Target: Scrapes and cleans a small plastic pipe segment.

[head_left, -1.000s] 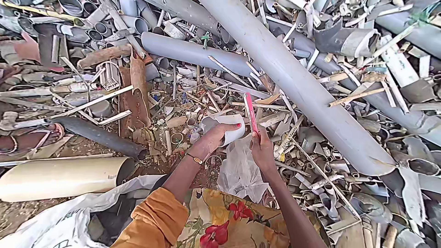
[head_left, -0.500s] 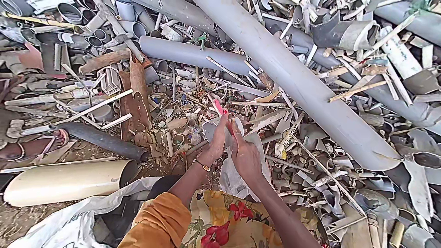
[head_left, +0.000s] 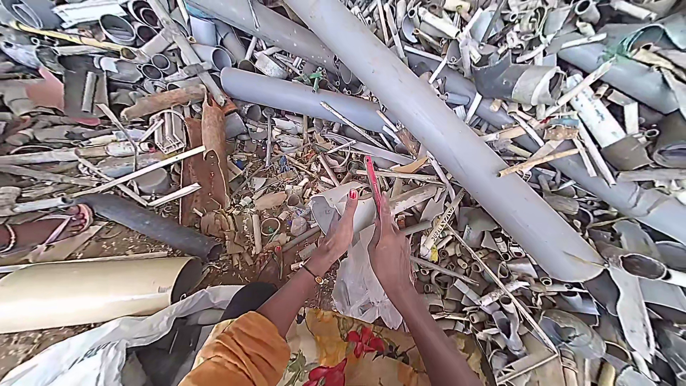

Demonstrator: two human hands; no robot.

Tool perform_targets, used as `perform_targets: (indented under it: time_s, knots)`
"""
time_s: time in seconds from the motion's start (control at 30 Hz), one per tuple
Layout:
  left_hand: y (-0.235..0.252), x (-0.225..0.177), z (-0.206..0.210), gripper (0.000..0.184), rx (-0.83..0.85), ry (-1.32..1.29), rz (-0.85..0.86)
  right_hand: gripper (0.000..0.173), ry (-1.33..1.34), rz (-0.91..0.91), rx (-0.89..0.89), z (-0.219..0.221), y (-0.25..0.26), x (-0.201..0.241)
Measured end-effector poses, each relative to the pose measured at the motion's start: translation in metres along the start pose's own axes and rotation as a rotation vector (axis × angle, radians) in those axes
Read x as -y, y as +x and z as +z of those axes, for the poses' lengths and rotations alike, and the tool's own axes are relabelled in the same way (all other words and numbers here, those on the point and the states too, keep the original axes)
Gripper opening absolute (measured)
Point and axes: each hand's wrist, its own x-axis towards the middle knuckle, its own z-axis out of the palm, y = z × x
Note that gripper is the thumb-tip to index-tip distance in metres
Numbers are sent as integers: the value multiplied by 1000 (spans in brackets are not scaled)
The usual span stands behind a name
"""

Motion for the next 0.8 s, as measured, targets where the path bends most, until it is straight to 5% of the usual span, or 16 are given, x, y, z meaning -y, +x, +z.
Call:
perform_targets:
  time_s: [0.2,0.4,0.57,0.8]
  knots:
    - [7,-7,-11,59,61,-85,-27,54,148,-73,-85,4,-7,-1]
    - [26,-2,-12,64,58,-394,-76,62,188,-224,68,17,-27,21]
    - [16,-1,-14,63,48,-244,-88,49,89,-59,-15,8,-2,2]
    - [6,-19,-32,65,49,-176,-107,54,57,-190,-75,8,-11,6]
